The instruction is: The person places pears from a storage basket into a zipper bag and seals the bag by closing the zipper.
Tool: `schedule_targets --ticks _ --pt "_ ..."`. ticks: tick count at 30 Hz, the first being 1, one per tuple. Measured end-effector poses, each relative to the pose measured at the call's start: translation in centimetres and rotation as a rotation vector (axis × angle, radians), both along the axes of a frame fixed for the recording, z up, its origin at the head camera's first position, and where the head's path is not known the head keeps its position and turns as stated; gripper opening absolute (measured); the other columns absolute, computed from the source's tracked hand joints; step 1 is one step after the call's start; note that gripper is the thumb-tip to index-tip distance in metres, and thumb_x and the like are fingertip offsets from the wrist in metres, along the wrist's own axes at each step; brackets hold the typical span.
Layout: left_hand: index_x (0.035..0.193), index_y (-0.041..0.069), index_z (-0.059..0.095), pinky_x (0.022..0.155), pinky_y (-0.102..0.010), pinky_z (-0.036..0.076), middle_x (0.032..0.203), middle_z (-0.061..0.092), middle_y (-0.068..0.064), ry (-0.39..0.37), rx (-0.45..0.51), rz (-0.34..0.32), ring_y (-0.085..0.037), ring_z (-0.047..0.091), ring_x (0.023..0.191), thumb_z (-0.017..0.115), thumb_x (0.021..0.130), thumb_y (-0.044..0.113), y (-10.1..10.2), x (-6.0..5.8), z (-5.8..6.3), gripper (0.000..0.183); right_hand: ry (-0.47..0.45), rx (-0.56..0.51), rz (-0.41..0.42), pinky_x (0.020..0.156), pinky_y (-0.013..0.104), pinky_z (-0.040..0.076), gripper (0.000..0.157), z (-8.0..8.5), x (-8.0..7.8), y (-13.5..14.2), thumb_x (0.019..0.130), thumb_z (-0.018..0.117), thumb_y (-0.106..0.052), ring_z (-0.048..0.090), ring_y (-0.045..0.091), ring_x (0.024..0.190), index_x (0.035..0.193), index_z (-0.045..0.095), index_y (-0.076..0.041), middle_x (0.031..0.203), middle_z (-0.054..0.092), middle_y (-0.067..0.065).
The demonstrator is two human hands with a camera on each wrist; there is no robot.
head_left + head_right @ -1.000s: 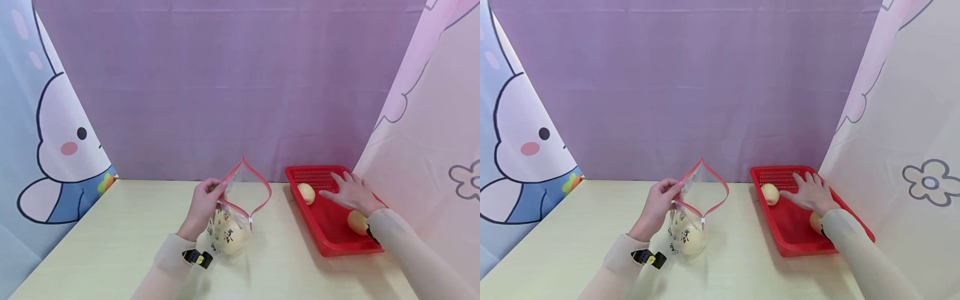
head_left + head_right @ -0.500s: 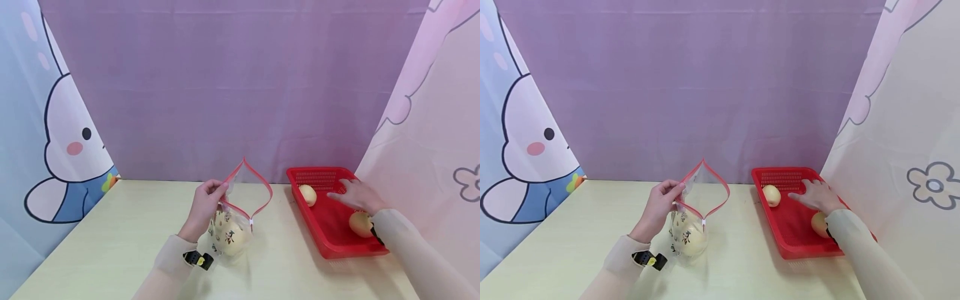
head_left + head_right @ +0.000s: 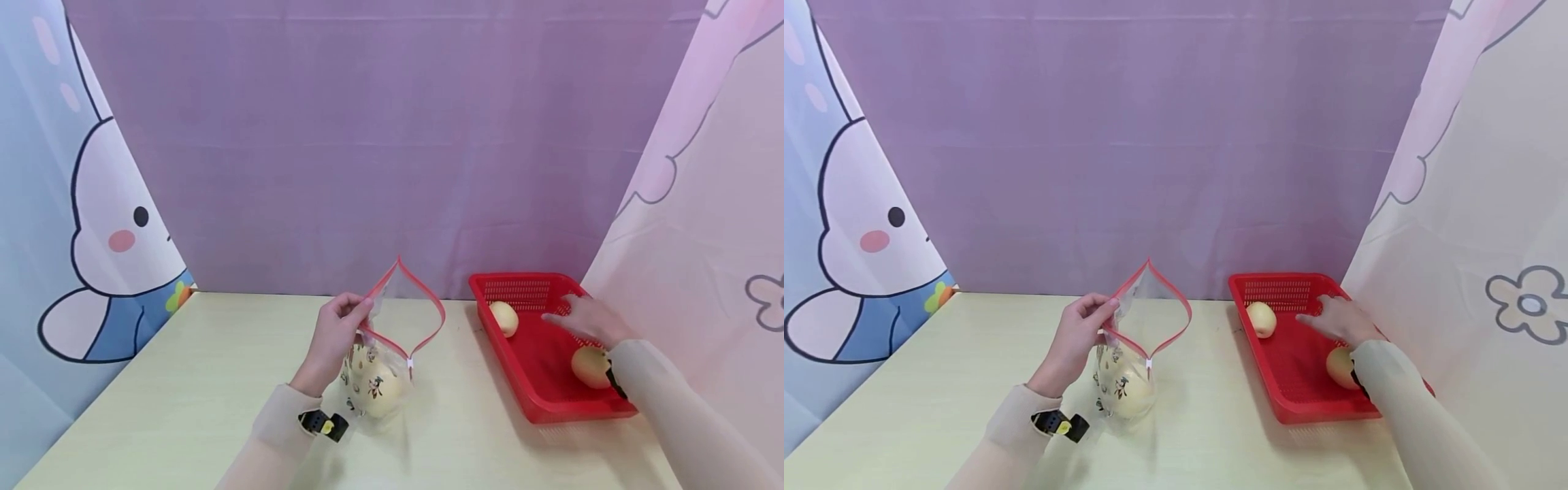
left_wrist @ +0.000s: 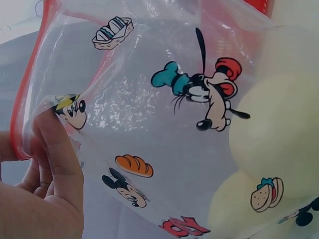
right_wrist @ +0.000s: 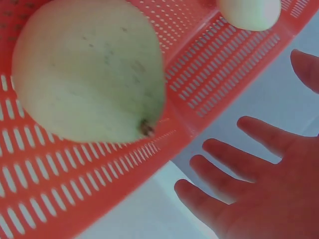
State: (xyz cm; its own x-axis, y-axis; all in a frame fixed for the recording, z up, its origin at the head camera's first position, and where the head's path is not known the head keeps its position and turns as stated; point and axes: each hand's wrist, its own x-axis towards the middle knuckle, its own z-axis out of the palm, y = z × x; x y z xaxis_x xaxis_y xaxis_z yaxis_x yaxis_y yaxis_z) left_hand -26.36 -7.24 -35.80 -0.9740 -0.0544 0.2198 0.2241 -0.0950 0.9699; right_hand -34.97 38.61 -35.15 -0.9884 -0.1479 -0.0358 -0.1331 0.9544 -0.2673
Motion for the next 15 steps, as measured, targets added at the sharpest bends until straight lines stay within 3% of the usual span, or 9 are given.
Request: schedule_targets --ticks 5,10,15 --pt "0.108 -0.008 0.062 0.052 -0.028 0.057 0.077 0.056 -0.007 -0.001 0.003 -0.001 -0.014 0.055 0.054 0.063 0.103 0.015 -0.1 0.0 0.0 0.023 -0.104 -0.065 -0.032 0.091 0.069 0.05 0.107 -0.7 0.0 0.3 0.081 0.076 -0.058 0.042 0.057 0.127 0.149 0.033 0.013 0.146 0.039 0.038" --pt "0.108 -0.007 0.062 0.052 -0.028 0.057 0.077 0.056 -0.007 0.002 0.001 -0.001 -0.015 0.056 0.053 0.063 0.103 0.015 -0.1 -0.1 -0.1 0.023 -0.218 -0.118 -0.077 0.084 0.057 0.057 0.081 -0.9 0.2 0.6 0.075 0.085 -0.05 0.062 0.037 0.102 0.132 0.058 0.002 0.119 0.064 0.022" --pt "0.109 -0.006 0.063 0.053 -0.029 0.058 0.077 0.056 -0.007 0.006 -0.004 -0.003 -0.015 0.056 0.053 0.063 0.103 0.016 0.0 -0.1 -0.1 0.023 -0.318 -0.123 -0.12 0.086 0.058 0.057 0.064 -1.2 0.1 1.1 0.077 0.085 -0.043 0.064 0.026 0.091 0.12 0.064 0.0 0.106 0.067 0.015"
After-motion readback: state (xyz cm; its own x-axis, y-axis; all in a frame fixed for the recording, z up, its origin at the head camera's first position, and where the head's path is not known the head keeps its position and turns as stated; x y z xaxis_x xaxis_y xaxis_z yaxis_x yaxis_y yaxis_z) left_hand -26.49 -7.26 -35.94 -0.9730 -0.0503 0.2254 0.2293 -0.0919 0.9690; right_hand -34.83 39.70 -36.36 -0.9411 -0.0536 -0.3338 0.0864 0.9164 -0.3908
